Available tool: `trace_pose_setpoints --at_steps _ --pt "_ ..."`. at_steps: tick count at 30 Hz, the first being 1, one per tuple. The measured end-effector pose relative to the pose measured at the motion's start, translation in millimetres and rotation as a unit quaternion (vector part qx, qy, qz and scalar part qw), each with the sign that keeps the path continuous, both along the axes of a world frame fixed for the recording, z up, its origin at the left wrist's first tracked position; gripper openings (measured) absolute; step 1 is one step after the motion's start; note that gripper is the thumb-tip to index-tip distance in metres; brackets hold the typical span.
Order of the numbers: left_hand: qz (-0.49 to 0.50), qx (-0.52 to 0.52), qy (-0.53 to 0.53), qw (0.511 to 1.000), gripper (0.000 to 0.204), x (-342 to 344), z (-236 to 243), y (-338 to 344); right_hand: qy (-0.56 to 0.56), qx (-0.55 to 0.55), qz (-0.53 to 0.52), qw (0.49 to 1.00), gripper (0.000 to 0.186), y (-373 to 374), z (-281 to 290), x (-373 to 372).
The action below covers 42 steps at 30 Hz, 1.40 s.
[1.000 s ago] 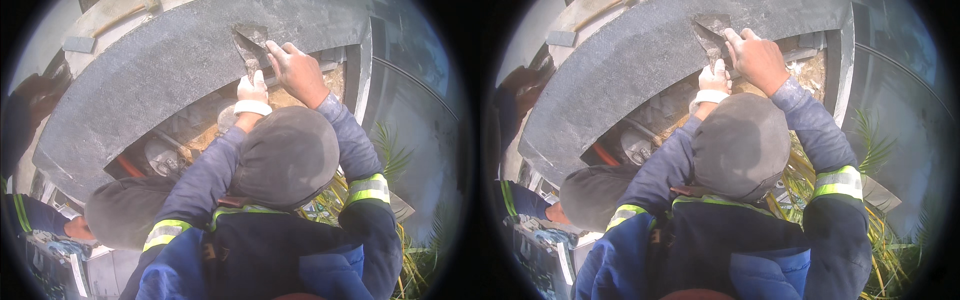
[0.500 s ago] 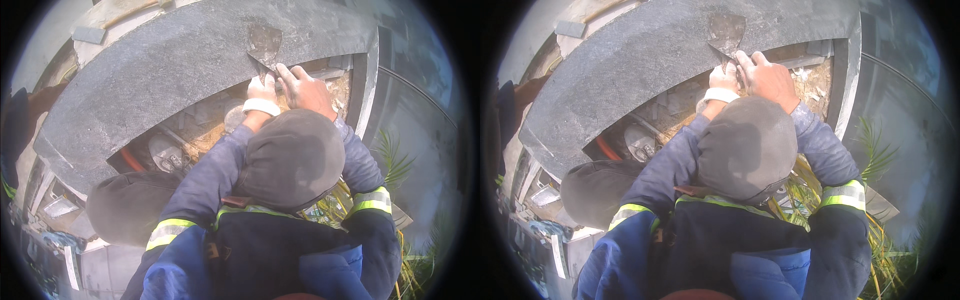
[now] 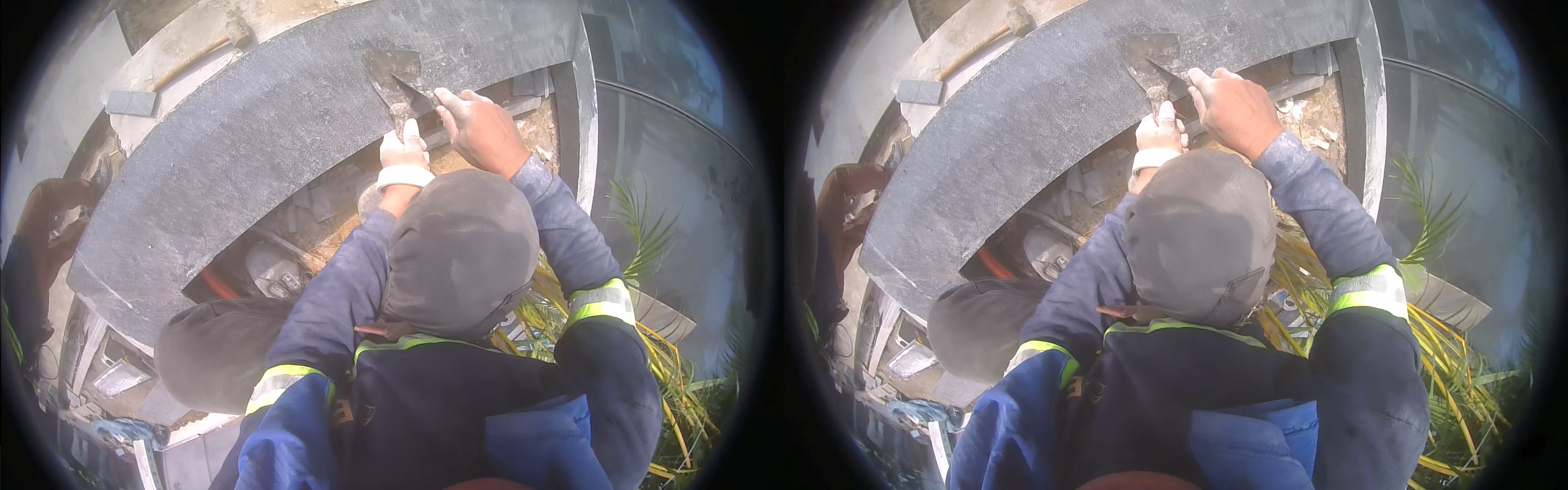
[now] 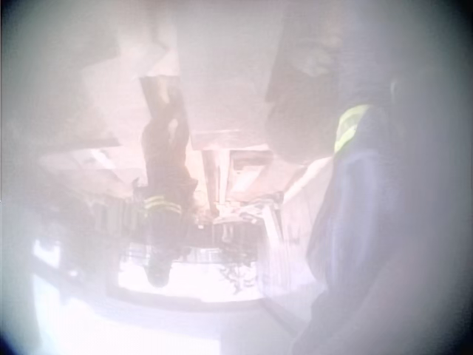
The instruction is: The person applies mortar to a stone slab using a trowel, then places the slab into a prepared recess in the ground. They adjust the slab's position and tap it to level it, repeating the process with a second slab.
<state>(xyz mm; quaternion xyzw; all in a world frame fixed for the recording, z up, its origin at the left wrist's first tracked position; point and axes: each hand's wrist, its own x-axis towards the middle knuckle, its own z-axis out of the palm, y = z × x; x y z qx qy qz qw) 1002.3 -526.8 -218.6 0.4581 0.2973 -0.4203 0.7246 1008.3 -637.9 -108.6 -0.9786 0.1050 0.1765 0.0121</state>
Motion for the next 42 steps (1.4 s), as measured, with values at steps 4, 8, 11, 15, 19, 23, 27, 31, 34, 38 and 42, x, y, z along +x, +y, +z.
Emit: trace_pose_setpoints --at_steps 4,8,11,15,19,23,27,31,34,38,42 --pt "0.008 -0.032 0.021 0.999 0.03 -5.4 8.6 -4.3 -0.015 0.001 -0.024 1.0 0.033 -6.8 8.1 -1.1" --pt "0.013 -0.019 0.016 1.0 0.03 -1.7 3.4 -3.2 -0.024 0.023 -0.043 0.999 0.031 -1.8 7.6 -10.6" --pt "0.01 -0.027 0.01 1.0 0.03 2.9 4.0 -3.5 -0.027 0.0 -0.041 0.999 0.032 6.9 3.9 -21.0" --pt "0.003 -0.026 0.014 1.0 0.03 -3.7 6.9 -2.2 -0.045 -0.005 -0.003 0.999 0.03 -21.1 -5.0 13.5" --pt "0.017 -0.017 -0.003 1.0 0.029 -2.0 1.5 -3.0 0.007 -0.004 -0.03 1.0 0.031 6.2 4.4 -7.0" --pt "0.008 -0.024 0.005 1.0 0.028 -3.0 0.9 -5.2 -0.024 0.017 -0.015 0.999 0.034 -21.3 -0.8 21.3" --pt "0.011 -0.031 0.003 0.999 0.029 -4.2 -2.5 -5.1 -0.011 0.003 -0.03 0.999 0.033 0.8 3.1 -4.6" --pt "0.013 -0.025 0.01 1.0 0.03 -2.6 -4.3 -4.1 -0.032 0.014 -0.008 0.999 0.031 -18.9 -1.1 22.9" --pt "0.025 -0.032 0.006 0.999 0.031 -0.8 -1.3 -6.2 0.004 0.021 -0.036 0.999 0.031 13.4 11.4 -32.1" --pt "0.012 -0.02 0.008 1.0 0.034 -7.3 2.2 -6.9 -0.069 0.03 -0.017 0.997 0.036 -32.0 -8.9 11.5" --pt "0.02 0.005 -0.018 1.0 0.035 -1.0 -2.6 -5.8 -0.005 0.021 -0.031 0.999 0.034 13.4 1.0 -36.2"
